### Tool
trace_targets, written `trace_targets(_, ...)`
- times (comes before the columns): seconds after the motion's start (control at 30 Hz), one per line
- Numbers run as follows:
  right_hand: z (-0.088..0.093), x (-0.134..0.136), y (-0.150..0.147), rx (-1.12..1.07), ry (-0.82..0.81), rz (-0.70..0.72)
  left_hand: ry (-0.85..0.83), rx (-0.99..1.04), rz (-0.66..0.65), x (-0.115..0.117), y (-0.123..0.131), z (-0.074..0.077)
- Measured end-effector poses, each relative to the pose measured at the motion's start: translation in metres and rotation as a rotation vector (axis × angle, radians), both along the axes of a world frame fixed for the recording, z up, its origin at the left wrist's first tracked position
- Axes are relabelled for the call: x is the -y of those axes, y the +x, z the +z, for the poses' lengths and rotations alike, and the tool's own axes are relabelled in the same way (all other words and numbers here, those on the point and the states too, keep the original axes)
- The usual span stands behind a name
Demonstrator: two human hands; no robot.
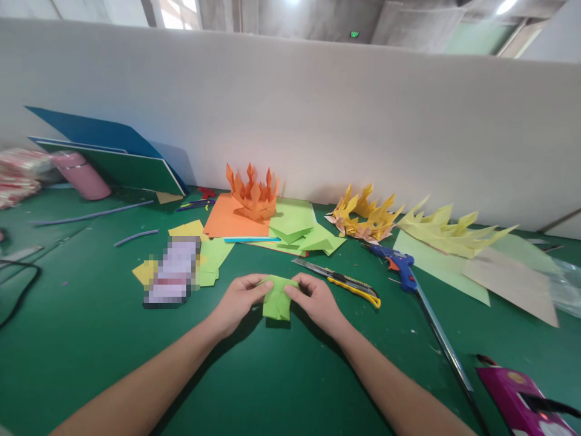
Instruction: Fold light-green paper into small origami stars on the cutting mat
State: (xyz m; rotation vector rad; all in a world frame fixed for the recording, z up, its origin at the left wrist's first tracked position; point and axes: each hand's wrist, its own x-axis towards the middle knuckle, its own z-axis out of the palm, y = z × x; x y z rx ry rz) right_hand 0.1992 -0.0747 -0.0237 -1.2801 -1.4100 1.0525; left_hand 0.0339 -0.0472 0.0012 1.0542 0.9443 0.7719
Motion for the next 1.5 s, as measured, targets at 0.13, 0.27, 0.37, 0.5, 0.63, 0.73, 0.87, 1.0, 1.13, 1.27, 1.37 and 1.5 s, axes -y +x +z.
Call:
trace_targets(0.13, -0.0012, 0.0000, 0.0007, 0.007, -0.015, 0.007, 0.051, -0.058, 0.045, 0.0000, -0.0003, -0.0010)
trace_targets(0.27, -0.0021, -0.0003, 0.0004, 0.005, -0.042, 0.010, 0.120, -0.154, 0.083, -0.0012, -0.0010, -0.0040)
trace_targets(0.37, -0.0031, -0.0015, 0.0011, -0.043, -0.062, -0.002, 0.154, -0.206, 0.126, -0.0033, -0.0015, -0.0044)
trace_targets(0.5, -0.0042, -0.0022, 0.0022, -0.074, -0.045, -0.021, 0.128, -0.174, 0.103, -0.0053, -0.0024, -0.0024)
trace_targets(0.63, -0.0033, -0.0004, 0.0013, 0.016, -0.025, 0.012, 0.197, -0.246, -0.046, -0.0051, -0.0046, -0.0035)
trace_targets(0.73, -0.0017, 0.0012, -0.0004, 0.045, -0.025, 0.052, 0.363, -0.376, -0.083, -0.0036, -0.0052, -0.0054)
trace_targets(0.87, -0.0003, 0.0007, -0.0017, -0.077, -0.077, -0.008, 0.369, -0.367, -0.026, -0.0012, -0.0028, -0.0028)
trace_targets(1.0, 0.0009, -0.0004, -0.0012, -0.183, -0.098, -0.073, 0.277, -0.288, 0.024, 0.0003, 0.0000, 0.0029)
trace_targets(1.13, 0.0021, -0.0004, 0.0009, -0.261, -0.106, -0.079, 0.223, -0.226, 0.069, 0.0004, -0.0002, 0.0033)
trace_targets(1.27, 0.0016, -0.0016, 0.0033, -0.327, -0.090, -0.124, 0.226, -0.215, 0.122, -0.0004, -0.0010, -0.0007)
trace_targets(1.37, 0.0015, -0.0024, 0.0036, -0.358, -0.076, -0.139, 0.226, -0.207, 0.134, -0.0003, -0.0007, -0.0029)
trace_targets(1.5, 0.0037, -0.0011, 0.0013, -0.269, -0.083, -0.082, 0.212, -0.182, 0.112, 0.0013, 0.0008, -0.0029)
